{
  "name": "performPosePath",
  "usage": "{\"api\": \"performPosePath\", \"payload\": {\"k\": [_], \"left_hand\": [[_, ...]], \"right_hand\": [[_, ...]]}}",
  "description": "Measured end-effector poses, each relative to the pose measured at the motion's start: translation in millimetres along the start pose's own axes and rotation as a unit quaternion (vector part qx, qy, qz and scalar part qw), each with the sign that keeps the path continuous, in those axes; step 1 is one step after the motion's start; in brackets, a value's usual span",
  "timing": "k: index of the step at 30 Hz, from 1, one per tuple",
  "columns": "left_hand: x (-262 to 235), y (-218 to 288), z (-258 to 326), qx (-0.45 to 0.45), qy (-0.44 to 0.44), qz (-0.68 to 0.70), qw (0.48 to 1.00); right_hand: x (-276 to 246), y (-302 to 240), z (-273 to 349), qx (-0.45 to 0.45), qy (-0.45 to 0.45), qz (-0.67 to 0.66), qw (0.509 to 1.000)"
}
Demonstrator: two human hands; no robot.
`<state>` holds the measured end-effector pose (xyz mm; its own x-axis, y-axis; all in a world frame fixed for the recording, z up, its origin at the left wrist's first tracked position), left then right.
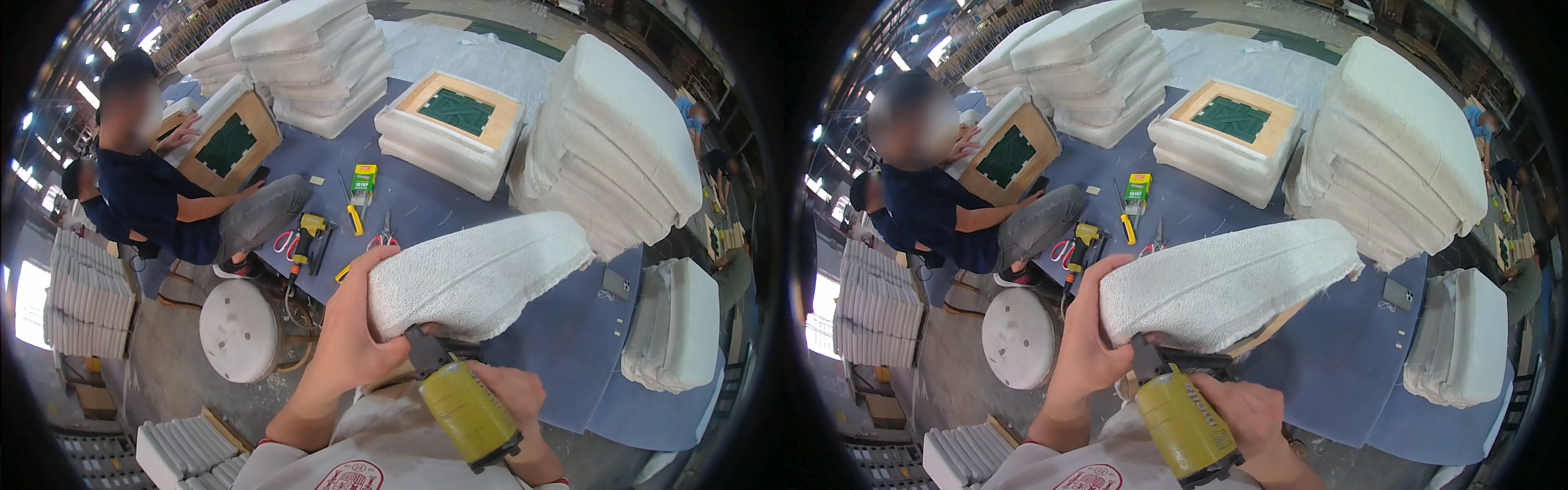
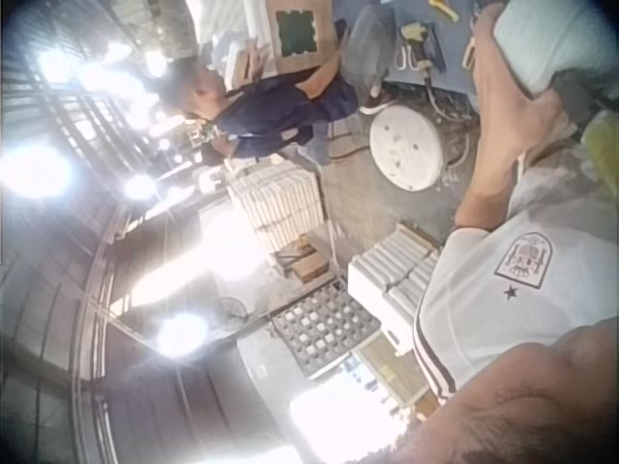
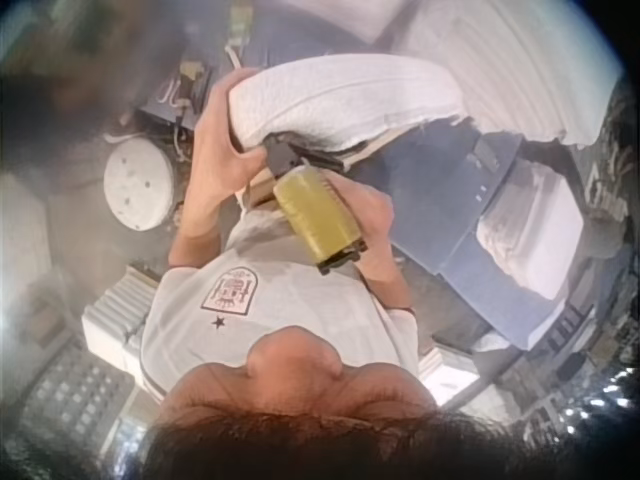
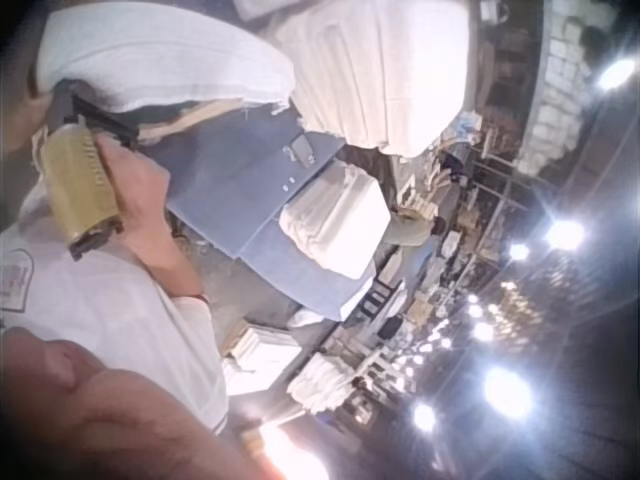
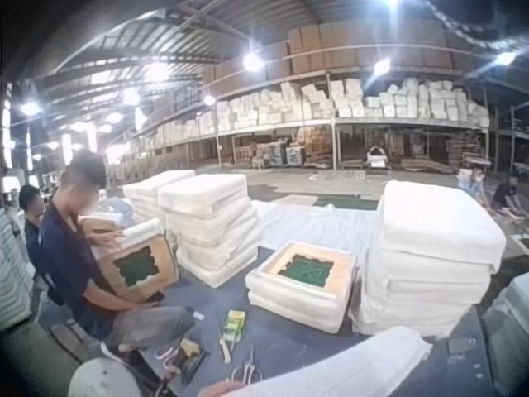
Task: The person wraps white fabric around a rectangular wooden frame with green padding and secures it using a staple gun. They repeatedly pull, fold, and staple the fabric to ensure it is taut and neatly attached to the frame.
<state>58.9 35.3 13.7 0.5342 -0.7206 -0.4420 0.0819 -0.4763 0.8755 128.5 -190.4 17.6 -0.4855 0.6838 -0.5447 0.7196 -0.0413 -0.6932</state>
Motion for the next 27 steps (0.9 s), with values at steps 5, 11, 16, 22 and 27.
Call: {"api": "performPosePath", "payload": {"k": [5, 11, 16, 22, 27], "left_hand": [[4, -6, -1, 0.0, -0.007, 0.044, 0.999], [-10, 6, 3, -0.022, -0.001, 0.03, 0.999], [-12, -6, -15, 0.012, 0.042, 0.045, 0.998], [-14, -8, -10, 0.011, 0.072, 0.064, 0.995], [-3, 8, 12, 0.073, 0.061, 0.07, 0.993]], "right_hand": [[1, 3, -3, 0.023, 0.006, -0.019, 1.0], [15, 38, 30, 0.106, -0.113, 0.039, 0.987], [-38, 115, 66, 0.217, 0.044, -0.068, 0.973], [-64, 247, 205, 0.383, -0.035, 0.246, 0.89], [-51, 295, 278, 0.427, 0.005, 0.303, 0.852]]}}
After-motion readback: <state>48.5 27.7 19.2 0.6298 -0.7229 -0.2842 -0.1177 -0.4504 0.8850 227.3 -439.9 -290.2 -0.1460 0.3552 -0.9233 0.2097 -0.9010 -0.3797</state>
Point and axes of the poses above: each hand's wrist, its own z-axis away from the middle knuckle, its own x-axis out of the palm, y = z × x, the point moved 7 cm from there along -z, towards the middle knuckle, and after that the axes turned 1 degree about -z, right-handed, at the moved point
